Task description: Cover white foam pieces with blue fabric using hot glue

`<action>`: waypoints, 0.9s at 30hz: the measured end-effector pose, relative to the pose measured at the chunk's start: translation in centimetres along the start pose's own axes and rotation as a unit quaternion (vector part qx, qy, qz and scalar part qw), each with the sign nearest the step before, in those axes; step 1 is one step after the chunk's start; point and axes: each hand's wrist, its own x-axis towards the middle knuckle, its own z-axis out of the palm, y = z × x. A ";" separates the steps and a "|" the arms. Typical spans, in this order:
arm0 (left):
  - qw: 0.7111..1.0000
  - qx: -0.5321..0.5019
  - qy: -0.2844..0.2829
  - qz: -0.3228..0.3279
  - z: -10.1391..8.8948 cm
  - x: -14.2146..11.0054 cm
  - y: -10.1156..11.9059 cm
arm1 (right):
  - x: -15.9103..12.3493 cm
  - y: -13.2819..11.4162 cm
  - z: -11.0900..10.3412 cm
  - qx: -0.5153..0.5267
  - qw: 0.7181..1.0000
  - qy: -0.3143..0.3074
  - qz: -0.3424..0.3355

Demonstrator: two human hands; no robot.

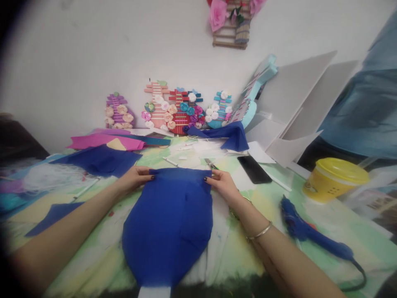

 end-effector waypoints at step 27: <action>0.990 0.142 -0.019 -0.002 -0.3 0.3 0.1 | 1.0 1.1 0.1 -0.118 0.993 0.026 0.002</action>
